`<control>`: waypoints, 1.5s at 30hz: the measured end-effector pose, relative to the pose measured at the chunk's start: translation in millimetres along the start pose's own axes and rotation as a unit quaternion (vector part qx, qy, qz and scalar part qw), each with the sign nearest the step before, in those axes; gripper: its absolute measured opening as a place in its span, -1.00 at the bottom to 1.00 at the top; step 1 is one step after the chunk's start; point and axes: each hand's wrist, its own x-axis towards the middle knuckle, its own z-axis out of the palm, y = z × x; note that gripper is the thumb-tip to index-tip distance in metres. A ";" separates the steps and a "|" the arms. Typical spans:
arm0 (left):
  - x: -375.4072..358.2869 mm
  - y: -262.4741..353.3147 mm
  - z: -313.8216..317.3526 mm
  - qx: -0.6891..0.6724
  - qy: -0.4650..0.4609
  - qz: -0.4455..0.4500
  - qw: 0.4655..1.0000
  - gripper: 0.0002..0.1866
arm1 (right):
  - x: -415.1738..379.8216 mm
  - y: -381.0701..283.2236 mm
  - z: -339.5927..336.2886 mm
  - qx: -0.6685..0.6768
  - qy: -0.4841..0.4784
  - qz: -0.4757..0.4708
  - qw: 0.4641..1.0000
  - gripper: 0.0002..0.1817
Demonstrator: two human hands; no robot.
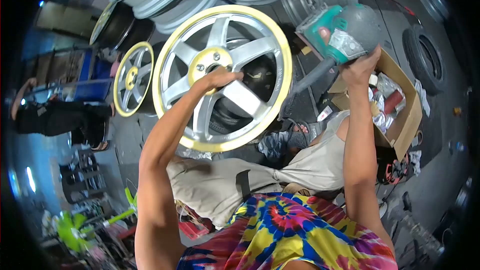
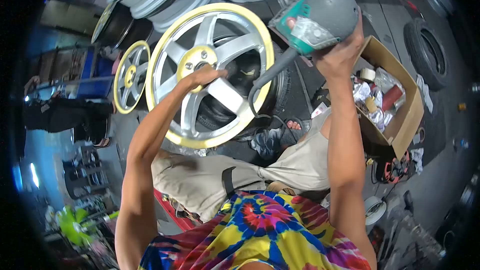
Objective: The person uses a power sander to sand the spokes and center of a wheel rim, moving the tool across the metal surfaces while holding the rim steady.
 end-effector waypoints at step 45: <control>-214.6 -26.5 -19.3 0.077 0.208 0.165 0.961 0.01 | -98.2 -184.7 188.0 0.185 -0.539 0.085 0.817 -0.22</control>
